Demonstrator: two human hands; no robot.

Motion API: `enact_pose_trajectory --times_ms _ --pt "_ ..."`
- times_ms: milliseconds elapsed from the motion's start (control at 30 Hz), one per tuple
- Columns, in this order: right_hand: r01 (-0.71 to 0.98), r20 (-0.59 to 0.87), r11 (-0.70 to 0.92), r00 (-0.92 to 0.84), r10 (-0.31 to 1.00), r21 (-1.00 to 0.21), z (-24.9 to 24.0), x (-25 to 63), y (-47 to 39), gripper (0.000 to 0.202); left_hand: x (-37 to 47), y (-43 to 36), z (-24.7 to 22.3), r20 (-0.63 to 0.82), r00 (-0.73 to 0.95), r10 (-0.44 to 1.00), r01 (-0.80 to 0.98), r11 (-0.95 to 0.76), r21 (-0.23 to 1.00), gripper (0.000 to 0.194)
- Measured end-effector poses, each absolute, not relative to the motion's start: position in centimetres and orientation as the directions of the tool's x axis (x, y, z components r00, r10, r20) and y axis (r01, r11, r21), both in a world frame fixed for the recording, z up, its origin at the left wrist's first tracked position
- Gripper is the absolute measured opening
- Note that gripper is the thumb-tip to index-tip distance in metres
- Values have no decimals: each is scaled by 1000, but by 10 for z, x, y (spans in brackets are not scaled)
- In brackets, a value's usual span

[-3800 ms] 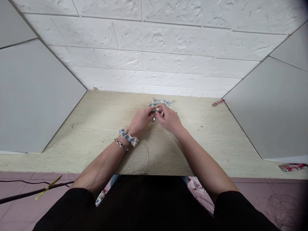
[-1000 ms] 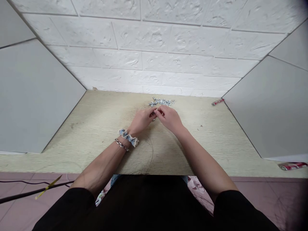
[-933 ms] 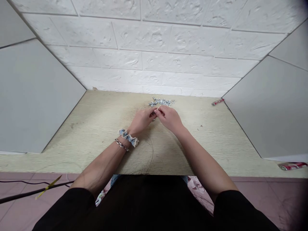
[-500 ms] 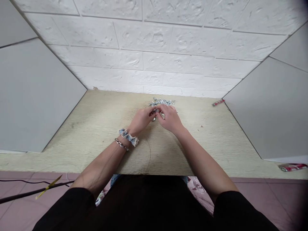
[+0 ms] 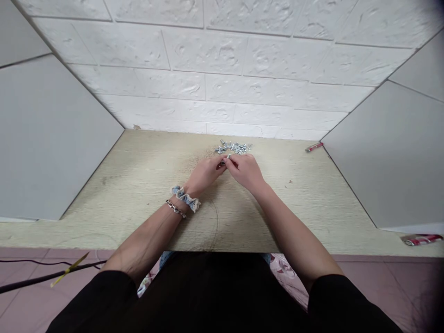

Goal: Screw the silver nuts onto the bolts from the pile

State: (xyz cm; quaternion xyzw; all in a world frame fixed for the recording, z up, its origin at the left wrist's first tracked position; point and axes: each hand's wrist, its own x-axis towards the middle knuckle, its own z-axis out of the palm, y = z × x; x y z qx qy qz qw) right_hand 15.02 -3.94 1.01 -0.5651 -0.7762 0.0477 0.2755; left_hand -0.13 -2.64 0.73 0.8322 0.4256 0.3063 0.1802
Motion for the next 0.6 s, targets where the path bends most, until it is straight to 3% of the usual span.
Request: enact_pose_trajectory --times_ms 133,367,600 --pt "851 370 339 -187 910 -402 11 150 -40 45 -1 -27 7 357 456 815 619 -579 531 20" --pt "773 375 390 -212 902 -500 11 150 -42 16 -2 -26 9 355 435 827 621 -561 547 29" --pt "781 349 407 -258 901 -474 12 149 -44 21 -3 -25 8 334 435 836 622 -548 559 34"
